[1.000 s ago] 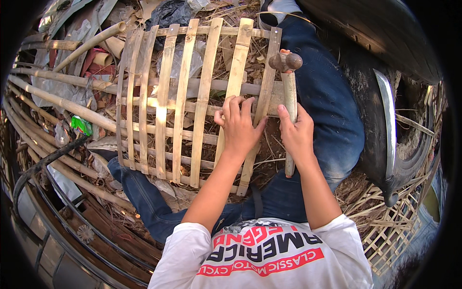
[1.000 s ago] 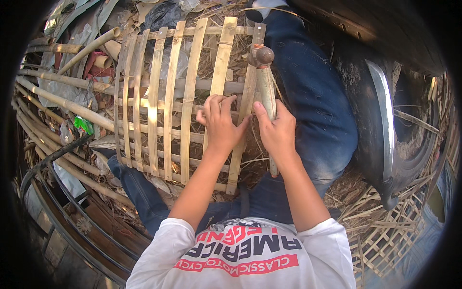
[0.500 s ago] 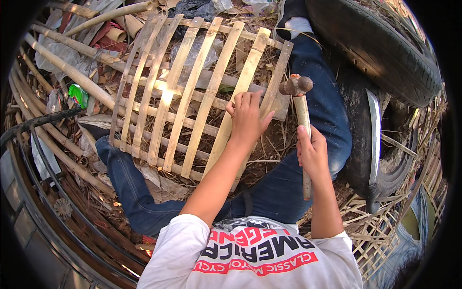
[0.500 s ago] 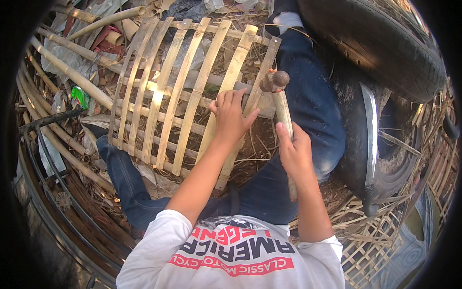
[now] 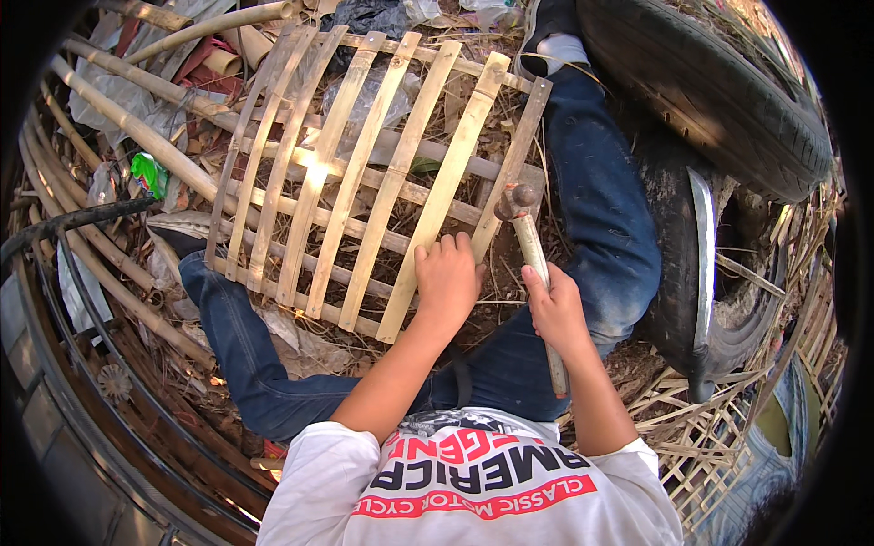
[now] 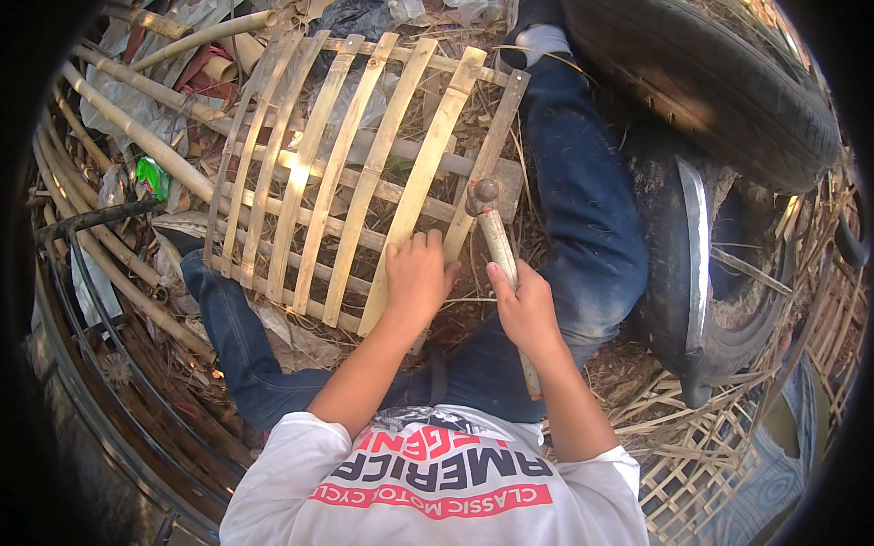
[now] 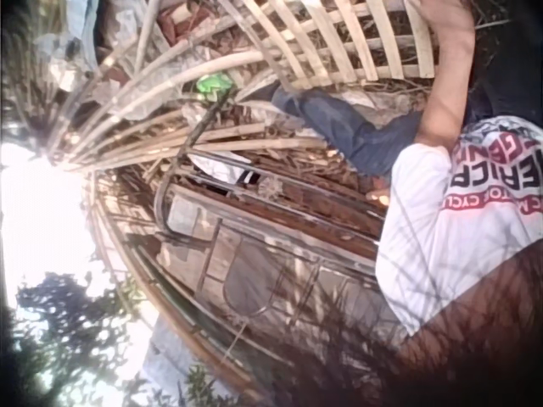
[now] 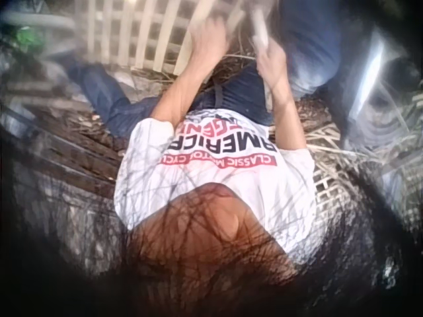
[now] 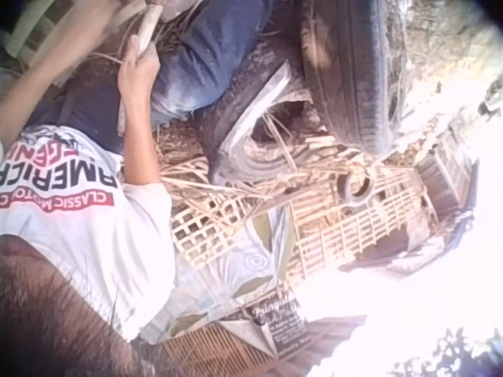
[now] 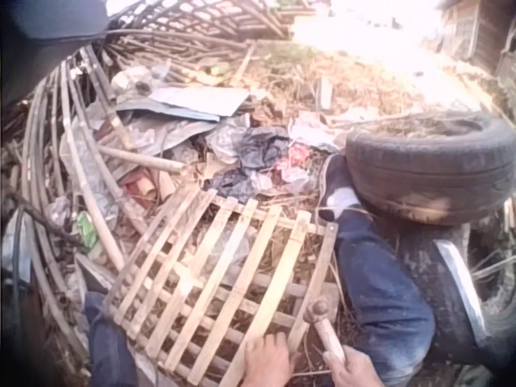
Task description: The person builds a bamboo structure by placing thin wooden strips onto a frame and driving nails into them using a hammer.
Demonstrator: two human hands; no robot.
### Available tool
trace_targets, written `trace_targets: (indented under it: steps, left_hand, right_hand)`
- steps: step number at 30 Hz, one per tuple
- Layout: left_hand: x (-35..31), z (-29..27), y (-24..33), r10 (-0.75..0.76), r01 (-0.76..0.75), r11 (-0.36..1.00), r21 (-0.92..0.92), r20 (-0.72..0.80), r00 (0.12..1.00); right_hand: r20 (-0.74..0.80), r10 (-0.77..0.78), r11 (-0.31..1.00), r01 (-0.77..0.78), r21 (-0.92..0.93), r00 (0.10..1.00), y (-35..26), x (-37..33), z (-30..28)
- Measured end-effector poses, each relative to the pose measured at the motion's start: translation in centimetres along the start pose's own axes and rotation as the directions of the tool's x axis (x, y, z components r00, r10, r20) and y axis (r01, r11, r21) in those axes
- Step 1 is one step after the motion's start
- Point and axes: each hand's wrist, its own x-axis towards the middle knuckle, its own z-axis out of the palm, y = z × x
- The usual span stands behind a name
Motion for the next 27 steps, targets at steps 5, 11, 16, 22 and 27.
trace_targets:
  steps: [5, 11, 16, 22, 27]
  left_hand:
    - [0.5, 2.3, -0.5, 0.026, -0.029, 0.997, 0.069, 0.034, 0.999]
    - [-0.2, 3.2, -0.1, 0.039, -0.033, 0.992, 0.120, -0.055, 0.998]
    - [-0.2, 3.2, -0.4, 0.055, -0.049, 0.996, 0.074, -0.090, 0.994]
    - [0.0, 4.3, -0.1, 0.037, -0.029, 0.989, 0.144, -0.056, 0.998]
    - [-0.2, 4.9, -0.3, 0.024, -0.011, 0.985, 0.170, -0.073, 0.997]
  right_hand:
    - [-0.110, -0.118, 0.987, 0.105, -0.118, 0.987, -3.6, 3.7, 0.7]
    - [-0.184, -0.215, 0.970, 0.188, -0.153, 0.959, -4.5, 1.1, -0.4]
    - [-0.125, -0.261, 0.939, 0.222, -0.263, 0.957, -3.4, 0.8, -0.9]
    - [-0.284, -0.165, 0.978, 0.119, -0.172, 0.944, -3.9, 5.2, -3.0]
    - [-0.152, -0.045, 0.996, 0.031, -0.089, 0.987, -5.1, 0.4, -4.6]
